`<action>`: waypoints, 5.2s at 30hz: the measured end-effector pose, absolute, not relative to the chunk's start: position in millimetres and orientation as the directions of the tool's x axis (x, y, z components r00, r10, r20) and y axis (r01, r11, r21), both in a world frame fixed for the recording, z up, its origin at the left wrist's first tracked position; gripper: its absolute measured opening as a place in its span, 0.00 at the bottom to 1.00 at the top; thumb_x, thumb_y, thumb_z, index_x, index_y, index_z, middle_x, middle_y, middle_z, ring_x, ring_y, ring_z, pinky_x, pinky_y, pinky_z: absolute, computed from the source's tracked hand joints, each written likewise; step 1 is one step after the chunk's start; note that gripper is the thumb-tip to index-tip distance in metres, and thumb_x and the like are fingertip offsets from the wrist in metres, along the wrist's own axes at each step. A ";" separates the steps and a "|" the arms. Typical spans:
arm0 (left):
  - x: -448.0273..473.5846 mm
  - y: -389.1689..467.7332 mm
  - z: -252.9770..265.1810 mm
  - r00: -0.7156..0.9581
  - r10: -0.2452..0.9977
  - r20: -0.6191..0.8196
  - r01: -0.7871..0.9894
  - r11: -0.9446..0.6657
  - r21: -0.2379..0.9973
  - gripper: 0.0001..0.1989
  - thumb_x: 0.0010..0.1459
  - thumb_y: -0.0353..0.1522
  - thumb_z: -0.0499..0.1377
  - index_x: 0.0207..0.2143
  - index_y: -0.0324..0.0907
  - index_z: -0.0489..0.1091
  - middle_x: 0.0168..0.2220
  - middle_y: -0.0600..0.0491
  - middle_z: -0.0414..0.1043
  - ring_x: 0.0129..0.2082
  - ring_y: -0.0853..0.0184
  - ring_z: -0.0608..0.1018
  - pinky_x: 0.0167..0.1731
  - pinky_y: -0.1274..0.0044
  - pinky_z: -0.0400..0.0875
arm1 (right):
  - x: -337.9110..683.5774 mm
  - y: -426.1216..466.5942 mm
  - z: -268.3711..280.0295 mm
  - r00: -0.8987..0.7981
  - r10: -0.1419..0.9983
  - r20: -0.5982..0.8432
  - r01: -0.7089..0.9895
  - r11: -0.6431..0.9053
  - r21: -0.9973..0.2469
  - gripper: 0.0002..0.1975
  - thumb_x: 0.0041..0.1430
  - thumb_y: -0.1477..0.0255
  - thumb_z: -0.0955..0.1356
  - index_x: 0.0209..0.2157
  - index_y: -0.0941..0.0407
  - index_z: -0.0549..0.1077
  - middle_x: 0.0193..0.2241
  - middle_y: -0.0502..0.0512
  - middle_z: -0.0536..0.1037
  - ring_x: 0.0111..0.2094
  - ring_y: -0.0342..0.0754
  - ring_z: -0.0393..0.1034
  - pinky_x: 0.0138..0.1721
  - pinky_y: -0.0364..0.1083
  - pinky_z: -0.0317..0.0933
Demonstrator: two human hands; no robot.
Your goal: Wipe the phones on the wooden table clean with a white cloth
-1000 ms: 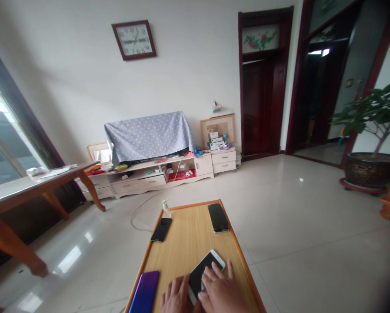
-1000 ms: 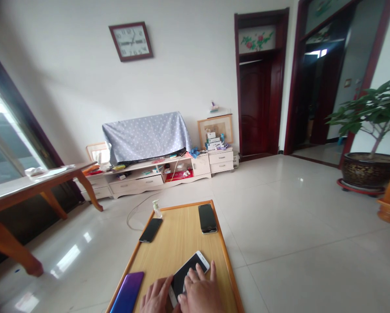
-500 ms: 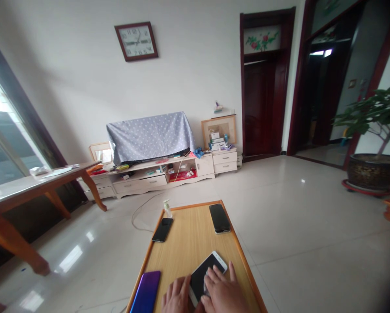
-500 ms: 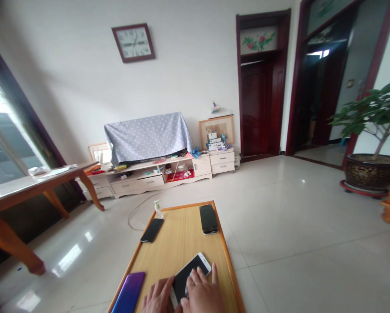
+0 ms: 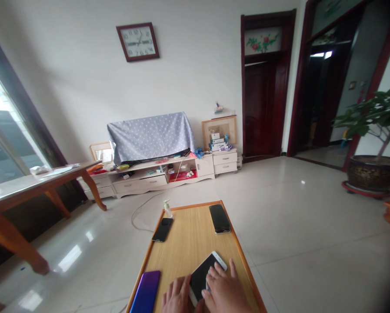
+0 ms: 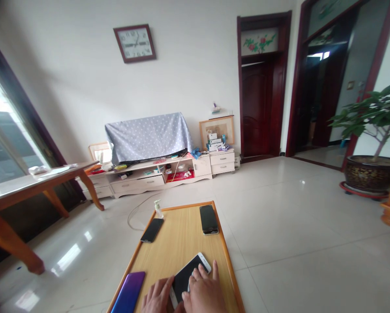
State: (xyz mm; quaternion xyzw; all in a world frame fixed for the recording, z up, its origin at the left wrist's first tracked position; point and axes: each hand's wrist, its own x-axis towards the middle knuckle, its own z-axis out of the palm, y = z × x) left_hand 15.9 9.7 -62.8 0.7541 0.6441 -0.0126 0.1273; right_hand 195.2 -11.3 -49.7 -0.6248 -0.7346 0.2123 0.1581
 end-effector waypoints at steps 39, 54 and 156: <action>17.4 9.6 -65.4 0.165 0.971 -0.173 0.975 -0.134 0.178 0.39 0.53 0.50 0.55 0.65 0.47 0.61 0.64 0.46 0.64 0.63 0.52 0.64 0.59 0.65 0.59 | 200.7 -15.5 -55.3 -0.161 0.987 -0.017 0.840 0.128 -0.527 0.23 0.65 0.60 0.62 0.57 0.52 0.73 0.61 0.61 0.69 0.65 0.59 0.58 0.68 0.67 0.25; 15.8 10.6 -71.0 0.172 0.973 -0.152 0.974 -0.146 0.172 0.38 0.53 0.48 0.55 0.65 0.46 0.61 0.63 0.46 0.65 0.62 0.52 0.65 0.57 0.64 0.60 | 202.7 3.8 -82.5 -0.116 0.987 0.111 0.840 0.157 -0.520 0.24 0.67 0.60 0.61 0.62 0.48 0.66 0.66 0.56 0.62 0.69 0.56 0.49 0.67 0.68 0.27; 13.9 9.0 -65.5 0.179 0.974 -0.139 0.971 -0.152 0.185 0.36 0.54 0.47 0.54 0.64 0.45 0.62 0.62 0.47 0.66 0.61 0.54 0.66 0.57 0.67 0.61 | 213.5 -11.2 -77.3 -0.097 0.994 0.047 0.878 0.108 -0.467 0.25 0.68 0.58 0.59 0.60 0.53 0.70 0.64 0.60 0.66 0.66 0.58 0.55 0.67 0.67 0.40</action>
